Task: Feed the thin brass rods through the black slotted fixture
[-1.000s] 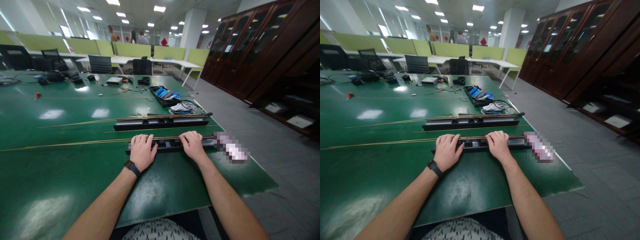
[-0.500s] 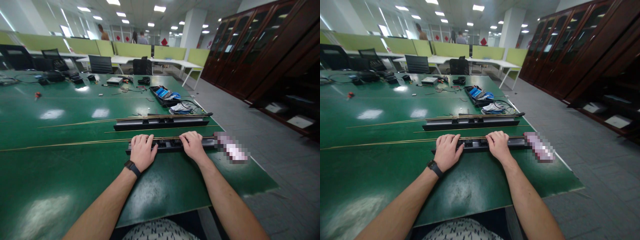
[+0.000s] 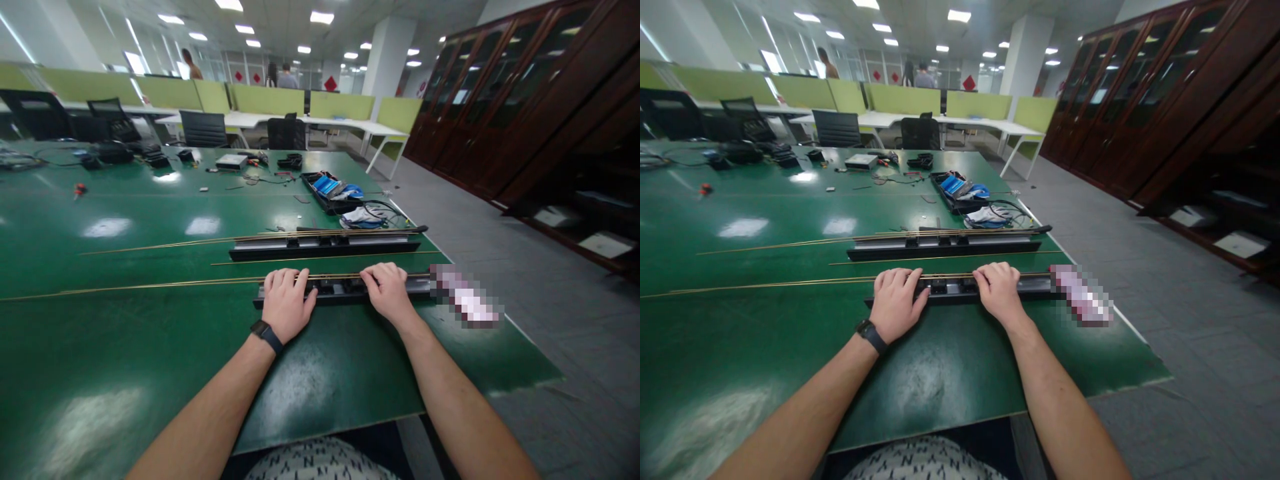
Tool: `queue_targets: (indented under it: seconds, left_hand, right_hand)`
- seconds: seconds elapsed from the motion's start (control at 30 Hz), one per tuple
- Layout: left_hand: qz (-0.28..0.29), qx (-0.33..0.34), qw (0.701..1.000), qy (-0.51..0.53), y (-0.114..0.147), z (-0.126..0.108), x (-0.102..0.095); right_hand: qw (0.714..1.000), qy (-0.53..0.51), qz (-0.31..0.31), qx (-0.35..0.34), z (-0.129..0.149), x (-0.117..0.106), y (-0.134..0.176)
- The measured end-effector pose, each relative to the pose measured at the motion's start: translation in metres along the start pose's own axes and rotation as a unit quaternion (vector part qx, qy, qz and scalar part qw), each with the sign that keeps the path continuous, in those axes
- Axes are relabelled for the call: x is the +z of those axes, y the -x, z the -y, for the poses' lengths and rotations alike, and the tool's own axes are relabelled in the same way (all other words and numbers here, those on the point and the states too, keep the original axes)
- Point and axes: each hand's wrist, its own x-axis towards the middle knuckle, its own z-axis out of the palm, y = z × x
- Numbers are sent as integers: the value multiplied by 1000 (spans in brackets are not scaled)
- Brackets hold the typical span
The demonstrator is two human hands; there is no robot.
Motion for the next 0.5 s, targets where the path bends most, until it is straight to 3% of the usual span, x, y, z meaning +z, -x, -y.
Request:
queue_targets:
  seconds: [0.5]
  left_hand:
    - [-2, 3, 1000, 2, 0, -1, -1]
  right_hand:
    - [1000, -3, 8, 4, -1, 0, 0]
